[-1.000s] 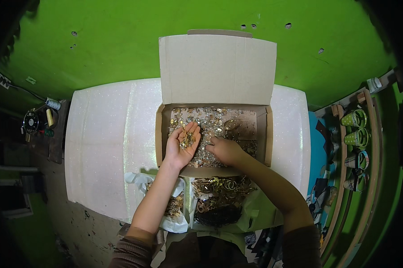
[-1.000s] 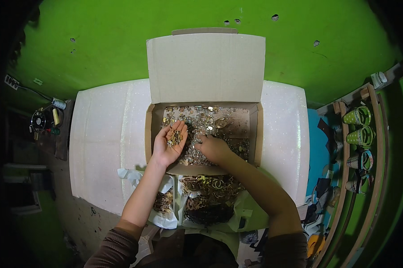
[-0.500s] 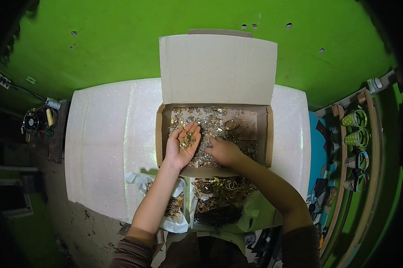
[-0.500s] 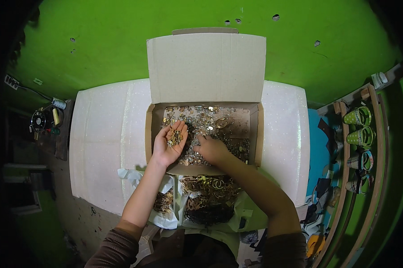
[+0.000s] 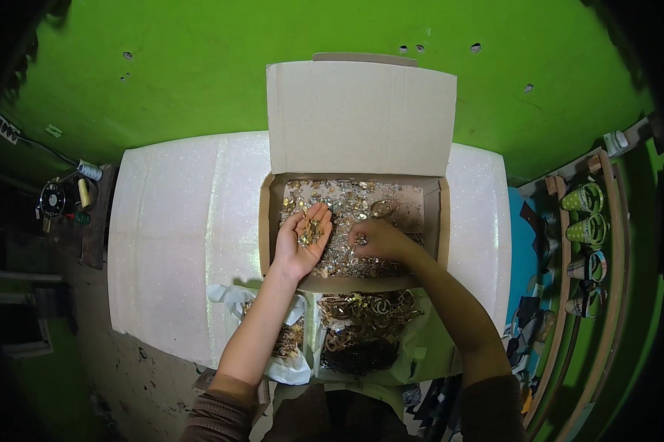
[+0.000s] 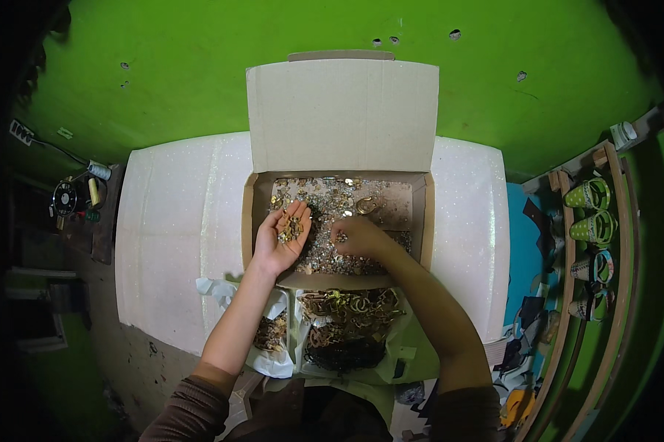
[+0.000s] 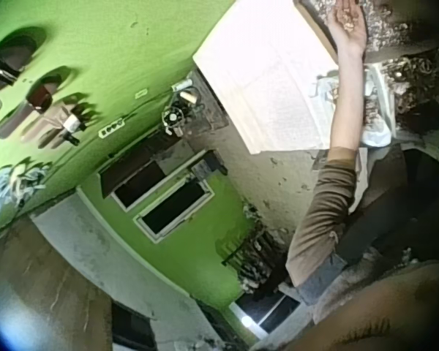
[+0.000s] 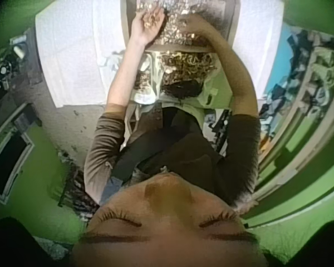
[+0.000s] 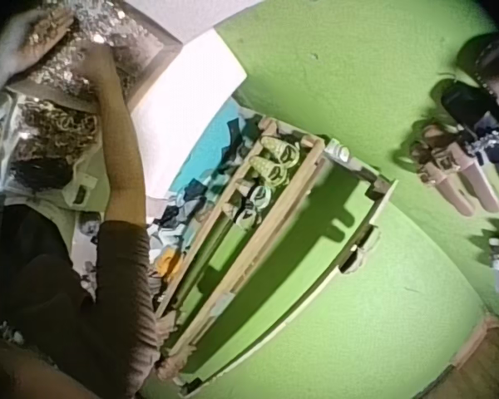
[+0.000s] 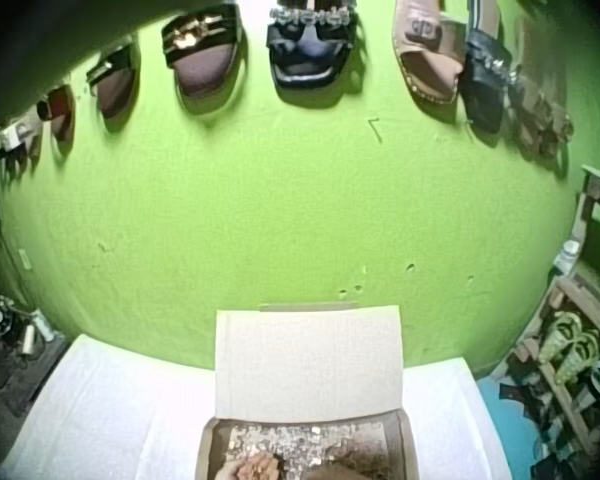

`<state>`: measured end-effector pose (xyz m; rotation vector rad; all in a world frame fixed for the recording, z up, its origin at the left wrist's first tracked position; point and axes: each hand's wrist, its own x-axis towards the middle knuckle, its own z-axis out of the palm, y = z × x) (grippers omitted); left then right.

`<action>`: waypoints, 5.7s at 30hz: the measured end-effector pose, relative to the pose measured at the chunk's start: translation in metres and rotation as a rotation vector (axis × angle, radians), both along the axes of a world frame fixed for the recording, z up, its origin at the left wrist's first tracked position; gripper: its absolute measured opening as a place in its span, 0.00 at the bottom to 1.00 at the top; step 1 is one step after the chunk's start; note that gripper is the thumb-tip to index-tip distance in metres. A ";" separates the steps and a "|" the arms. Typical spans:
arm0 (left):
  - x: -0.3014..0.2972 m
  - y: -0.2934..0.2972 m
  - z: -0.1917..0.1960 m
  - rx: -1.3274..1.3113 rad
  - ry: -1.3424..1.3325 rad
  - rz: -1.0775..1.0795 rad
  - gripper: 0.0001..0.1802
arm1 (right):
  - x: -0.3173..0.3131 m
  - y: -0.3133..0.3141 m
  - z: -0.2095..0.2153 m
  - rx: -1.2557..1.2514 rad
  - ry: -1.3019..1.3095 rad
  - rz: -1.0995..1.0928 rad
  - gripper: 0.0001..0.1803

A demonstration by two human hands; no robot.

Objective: Sorting decorative buckles and small metallic hardware components into separate containers.

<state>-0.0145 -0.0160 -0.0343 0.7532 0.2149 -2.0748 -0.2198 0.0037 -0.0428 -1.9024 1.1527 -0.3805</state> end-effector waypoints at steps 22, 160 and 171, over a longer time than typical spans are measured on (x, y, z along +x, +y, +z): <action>-0.038 0.050 0.049 0.084 -0.003 0.006 0.18 | 0.020 0.034 0.128 0.410 -0.720 -0.334 0.14; 0.145 0.155 0.027 0.026 0.256 -0.197 0.20 | 0.105 0.231 0.016 -0.002 -0.342 -1.174 0.11; 0.156 0.164 0.024 0.009 0.226 -0.191 0.19 | 0.118 0.223 0.006 0.027 -0.095 -1.190 0.14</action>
